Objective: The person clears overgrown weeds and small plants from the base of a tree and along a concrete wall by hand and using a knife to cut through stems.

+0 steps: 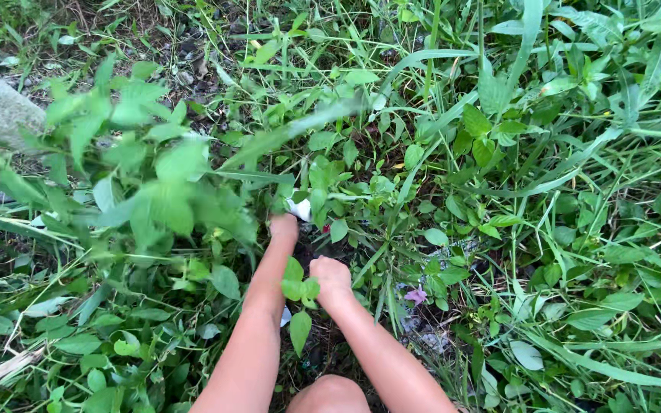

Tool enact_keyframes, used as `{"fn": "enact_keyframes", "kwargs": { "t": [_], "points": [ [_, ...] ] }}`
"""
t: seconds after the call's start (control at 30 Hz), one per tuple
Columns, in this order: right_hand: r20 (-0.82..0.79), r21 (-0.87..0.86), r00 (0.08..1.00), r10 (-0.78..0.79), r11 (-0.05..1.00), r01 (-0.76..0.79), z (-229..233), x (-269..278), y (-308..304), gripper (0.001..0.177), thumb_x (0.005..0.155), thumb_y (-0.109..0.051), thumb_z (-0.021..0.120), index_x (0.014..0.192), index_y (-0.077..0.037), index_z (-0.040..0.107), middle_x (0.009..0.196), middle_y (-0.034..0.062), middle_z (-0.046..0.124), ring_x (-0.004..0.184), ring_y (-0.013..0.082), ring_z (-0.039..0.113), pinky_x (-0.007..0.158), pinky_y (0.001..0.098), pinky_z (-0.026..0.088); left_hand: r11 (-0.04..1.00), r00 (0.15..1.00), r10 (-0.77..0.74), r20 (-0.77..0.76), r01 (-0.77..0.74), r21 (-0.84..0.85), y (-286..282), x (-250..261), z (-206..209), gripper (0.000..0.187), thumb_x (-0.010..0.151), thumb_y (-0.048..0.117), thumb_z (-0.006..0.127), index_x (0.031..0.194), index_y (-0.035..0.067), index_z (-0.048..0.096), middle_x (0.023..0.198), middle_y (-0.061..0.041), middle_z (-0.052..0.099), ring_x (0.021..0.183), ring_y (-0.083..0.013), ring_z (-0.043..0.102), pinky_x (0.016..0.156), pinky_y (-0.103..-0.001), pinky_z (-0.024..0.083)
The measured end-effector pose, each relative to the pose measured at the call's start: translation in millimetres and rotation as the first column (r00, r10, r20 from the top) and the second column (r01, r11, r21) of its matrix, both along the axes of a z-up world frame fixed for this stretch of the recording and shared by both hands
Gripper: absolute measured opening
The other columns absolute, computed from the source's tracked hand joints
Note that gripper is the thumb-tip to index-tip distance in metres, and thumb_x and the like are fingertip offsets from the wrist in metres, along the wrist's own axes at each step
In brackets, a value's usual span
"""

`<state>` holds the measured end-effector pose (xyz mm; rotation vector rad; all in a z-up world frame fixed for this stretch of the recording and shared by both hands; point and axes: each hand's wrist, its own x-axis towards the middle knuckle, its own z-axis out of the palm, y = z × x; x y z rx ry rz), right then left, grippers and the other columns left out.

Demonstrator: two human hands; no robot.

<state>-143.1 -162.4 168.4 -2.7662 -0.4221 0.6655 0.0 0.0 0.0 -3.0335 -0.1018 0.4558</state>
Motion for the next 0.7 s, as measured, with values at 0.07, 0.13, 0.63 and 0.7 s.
{"fn": "enact_keyframes", "kwargs": {
  "t": [0.07,0.13,0.63,0.7],
  "points": [
    [0.010,-0.012,1.000,-0.012,1.000,0.012,-6,1,4,0.021,0.089,-0.014,0.061,0.094,-0.005,0.079,0.101,0.0188,0.075,0.094,0.0345,0.076,0.078,0.0459,0.062,0.999,0.990,0.041,0.137,-0.039,-0.015,1,-8,-1,0.036,0.087,0.017,0.060,0.113,-0.002,0.075,0.104,-0.019,0.076,0.090,-0.0333,0.075,0.073,-0.046,0.059],
    [0.022,-0.021,0.999,-0.026,0.999,0.027,-13,0,11,0.022,0.092,-0.013,0.059,0.096,-0.004,0.079,0.103,0.0192,0.075,0.094,0.0351,0.075,0.077,0.0470,0.061,0.997,0.959,0.080,0.271,-0.073,-0.033,3,-15,0,0.048,0.084,0.020,0.063,0.122,-0.008,0.071,0.097,-0.018,0.077,0.082,-0.0321,0.076,0.067,-0.046,0.060],
    [-0.046,-0.003,0.998,-0.043,0.999,0.043,25,4,14,0.020,0.085,-0.017,0.066,0.096,-0.007,0.080,0.104,0.0196,0.075,0.099,0.0362,0.073,0.083,0.0460,0.060,0.992,0.963,-0.110,0.244,0.093,0.080,-8,-53,27,0.012,0.080,0.017,0.067,0.085,0.012,0.076,0.087,-0.009,0.077,0.076,-0.0290,0.074,0.060,-0.046,0.058],
    [-0.032,0.004,0.997,-0.070,0.998,0.070,23,7,12,0.020,0.085,-0.017,0.065,0.095,-0.007,0.080,0.103,0.0188,0.075,0.099,0.0358,0.074,0.082,0.0458,0.060,0.998,0.976,-0.065,0.206,0.061,0.026,-7,-57,26,0.013,0.080,0.018,0.067,0.086,0.012,0.076,0.088,-0.010,0.076,0.077,-0.0297,0.074,0.061,-0.046,0.059]
  ]
}}
